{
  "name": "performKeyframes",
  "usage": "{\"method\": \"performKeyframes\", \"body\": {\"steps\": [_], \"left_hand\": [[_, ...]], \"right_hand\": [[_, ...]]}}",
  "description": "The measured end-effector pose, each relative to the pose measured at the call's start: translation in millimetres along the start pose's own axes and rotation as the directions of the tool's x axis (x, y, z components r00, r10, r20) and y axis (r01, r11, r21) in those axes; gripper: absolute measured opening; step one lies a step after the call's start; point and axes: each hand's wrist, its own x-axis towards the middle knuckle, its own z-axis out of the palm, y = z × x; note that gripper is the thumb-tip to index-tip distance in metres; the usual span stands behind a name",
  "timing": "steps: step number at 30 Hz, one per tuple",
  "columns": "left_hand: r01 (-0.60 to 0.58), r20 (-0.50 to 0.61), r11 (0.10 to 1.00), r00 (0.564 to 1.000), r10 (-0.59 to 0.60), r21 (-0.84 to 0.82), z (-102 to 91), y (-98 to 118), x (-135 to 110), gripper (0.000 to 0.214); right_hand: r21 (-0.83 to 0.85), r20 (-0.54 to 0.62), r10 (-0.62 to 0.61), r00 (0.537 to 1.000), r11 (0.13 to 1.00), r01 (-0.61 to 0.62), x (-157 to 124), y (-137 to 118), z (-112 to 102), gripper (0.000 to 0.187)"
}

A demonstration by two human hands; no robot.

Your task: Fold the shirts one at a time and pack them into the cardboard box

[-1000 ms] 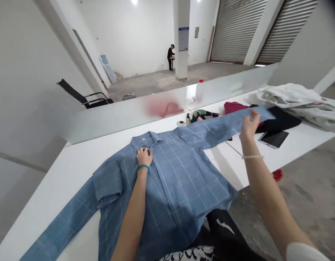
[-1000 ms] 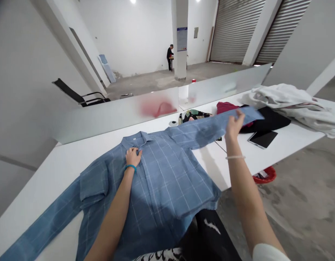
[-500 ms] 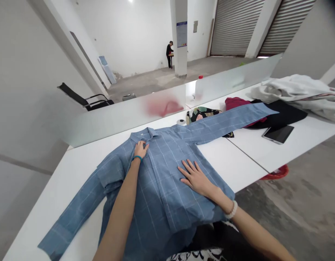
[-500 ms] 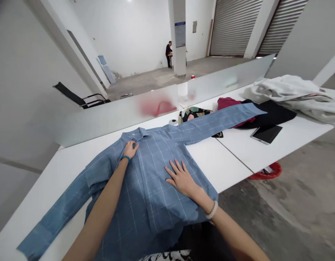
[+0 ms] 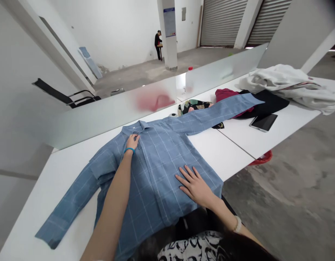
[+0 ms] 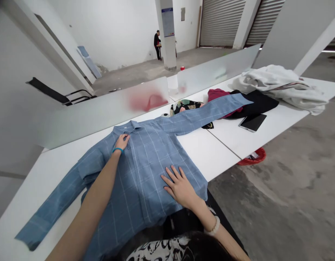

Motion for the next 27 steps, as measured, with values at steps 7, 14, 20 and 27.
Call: {"method": "performKeyframes", "body": {"steps": [7,14,20,27], "left_hand": [[0.063,-0.031,0.998,0.998,-0.062,0.023,4.3,12,-21,0.024],[0.176,0.075,0.984,0.982,-0.173,-0.034,5.7,14,-3,0.02],[0.166,0.117,0.982,0.981,-0.156,-0.09,-3.2,13,1,0.029],[0.134,0.037,0.988,0.991,-0.131,-0.076,-0.6,11,-8,0.019]], "right_hand": [[0.02,-0.051,-0.012,0.999,1.0,0.013,0,-10,-6,0.039],[0.169,0.096,-0.201,0.975,0.969,0.183,31,-76,-6,0.024],[0.084,0.265,0.068,0.962,0.992,-0.093,54,-100,5,0.026],[-0.014,0.364,-0.078,0.928,0.996,0.089,52,-104,0,0.012]]}}
